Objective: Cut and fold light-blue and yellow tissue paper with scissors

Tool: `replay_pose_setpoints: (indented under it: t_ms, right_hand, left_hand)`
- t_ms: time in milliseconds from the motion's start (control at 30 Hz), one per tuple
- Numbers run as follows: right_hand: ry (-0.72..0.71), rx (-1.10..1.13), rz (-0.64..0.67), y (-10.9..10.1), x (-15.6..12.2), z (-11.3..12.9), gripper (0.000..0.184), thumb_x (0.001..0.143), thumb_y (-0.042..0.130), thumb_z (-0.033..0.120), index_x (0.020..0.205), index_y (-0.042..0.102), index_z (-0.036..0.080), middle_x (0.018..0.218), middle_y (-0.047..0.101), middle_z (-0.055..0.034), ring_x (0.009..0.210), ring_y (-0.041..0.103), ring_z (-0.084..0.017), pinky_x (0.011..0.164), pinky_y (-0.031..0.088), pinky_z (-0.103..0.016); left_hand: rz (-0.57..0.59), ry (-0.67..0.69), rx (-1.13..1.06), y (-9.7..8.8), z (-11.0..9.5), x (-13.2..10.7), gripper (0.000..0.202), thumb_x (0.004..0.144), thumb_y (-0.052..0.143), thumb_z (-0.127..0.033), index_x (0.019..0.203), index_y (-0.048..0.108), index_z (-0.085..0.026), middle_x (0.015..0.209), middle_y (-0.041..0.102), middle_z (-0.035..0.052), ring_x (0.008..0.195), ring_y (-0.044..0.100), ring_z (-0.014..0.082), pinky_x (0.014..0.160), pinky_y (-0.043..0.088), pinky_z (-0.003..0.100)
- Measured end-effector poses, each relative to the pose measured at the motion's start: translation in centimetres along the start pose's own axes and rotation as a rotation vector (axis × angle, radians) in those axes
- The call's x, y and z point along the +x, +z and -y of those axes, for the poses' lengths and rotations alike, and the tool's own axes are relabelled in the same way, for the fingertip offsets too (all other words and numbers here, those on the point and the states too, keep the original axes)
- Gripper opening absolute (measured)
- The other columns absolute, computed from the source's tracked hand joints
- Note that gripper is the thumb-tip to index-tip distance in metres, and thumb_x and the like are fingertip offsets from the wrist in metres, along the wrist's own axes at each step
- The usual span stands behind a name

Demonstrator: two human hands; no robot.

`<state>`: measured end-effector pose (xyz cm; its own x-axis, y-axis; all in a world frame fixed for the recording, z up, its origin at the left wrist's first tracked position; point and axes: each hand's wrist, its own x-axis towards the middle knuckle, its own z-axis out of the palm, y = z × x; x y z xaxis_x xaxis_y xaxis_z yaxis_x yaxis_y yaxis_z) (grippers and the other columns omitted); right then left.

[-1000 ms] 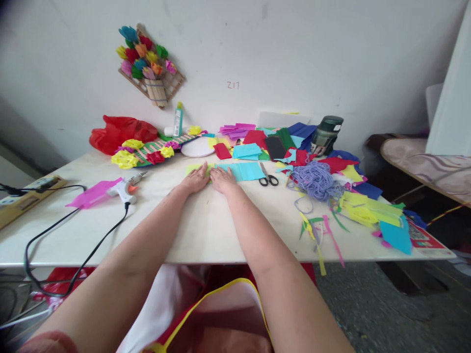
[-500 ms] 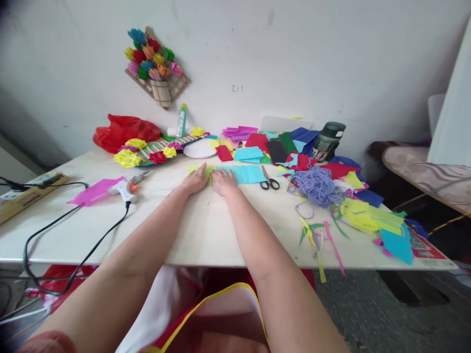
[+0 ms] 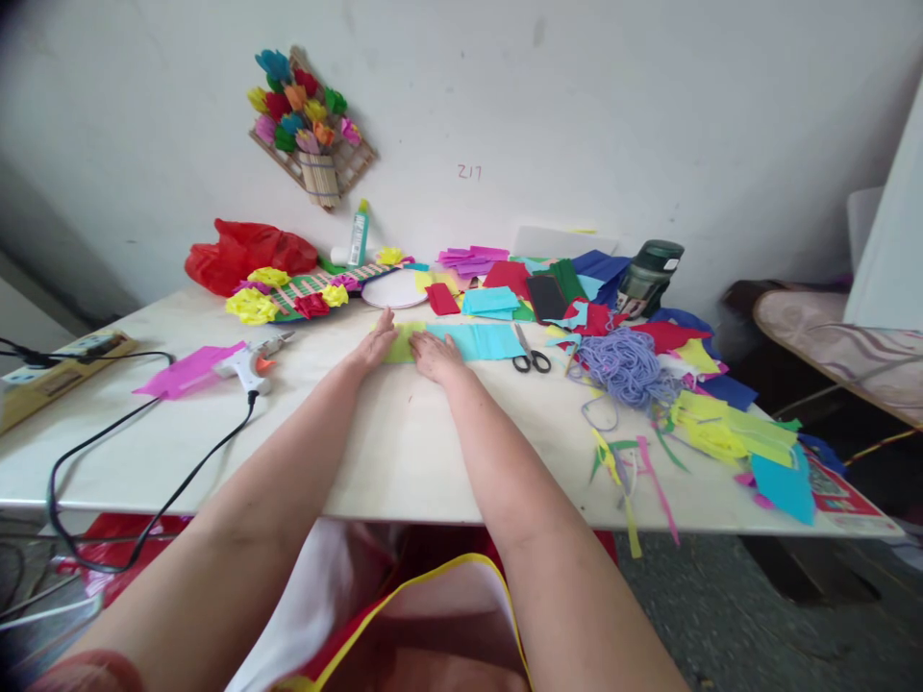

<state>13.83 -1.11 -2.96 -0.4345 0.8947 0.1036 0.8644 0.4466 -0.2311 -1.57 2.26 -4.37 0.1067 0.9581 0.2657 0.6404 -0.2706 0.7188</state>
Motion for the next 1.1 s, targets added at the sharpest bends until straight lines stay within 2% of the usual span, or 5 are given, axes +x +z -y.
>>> replay_pose_setpoints:
  t_ms: [233,433,567,700,1100]
  right_hand:
    - [0.018,-0.01,0.016,0.2,0.1,-0.1,0.047,0.093,0.022,0.029,0.137,0.038,0.023,0.149,0.027,-0.0006,0.137,0.023,-0.017,0.111,0.014,-0.048]
    - [0.028,-0.01,0.024,0.1,0.0,0.1,0.047,0.094,0.022,0.029,0.138,0.037,0.023,0.149,0.027,-0.0006,0.137,0.022,-0.016,0.111,0.013,-0.046]
    - [0.035,-0.011,0.027,0.0,-0.2,0.3,0.047,0.094,0.022,0.029,0.137,0.038,0.023,0.149,0.027,-0.0004,0.138,0.022,-0.016,0.112,0.013,-0.045]
    - [0.035,-0.013,0.02,-0.1,-0.3,0.3,0.046,0.094,0.023,0.029,0.137,0.038,0.025,0.149,0.028,0.0006,0.137,0.023,-0.016,0.112,0.013,-0.044]
    - [0.031,-0.009,0.021,-0.1,-0.3,0.3,0.046,0.094,0.024,0.029,0.137,0.038,0.024,0.149,0.028,0.0,0.138,0.022,-0.017,0.112,0.013,-0.045]
  left_hand:
    - [-0.167,-0.196,-0.422,-1.5,-0.3,-0.6,0.061,0.089,0.027,-0.026,0.147,0.008,-0.025,0.147,0.031,0.0002,0.131,0.035,0.0115,0.104,0.033,0.028]
    - [-0.266,-0.304,-0.581,-2.1,-1.3,-0.9,0.058,0.088,0.028,-0.023,0.145,0.019,-0.024,0.139,0.045,0.0046,0.121,0.049,0.0136,0.097,0.042,0.029]
    - [-0.463,-0.337,-0.636,-2.5,-1.0,-0.6,0.049,0.088,0.03,-0.026,0.136,0.037,-0.018,0.124,0.058,0.0111,0.104,0.061,0.0138,0.085,0.048,0.026]
    - [-0.594,-0.405,-0.468,-2.9,-0.1,-0.7,0.041,0.085,0.035,-0.03,0.119,0.052,-0.015,0.095,0.068,0.0111,0.079,0.066,0.0168,0.069,0.051,0.028]
    - [-0.51,-0.398,0.152,-3.6,-2.0,-2.3,0.028,0.079,0.046,-0.027,0.097,0.066,-0.02,0.094,0.07,0.0101,0.095,0.061,0.0261,0.081,0.044,0.037]
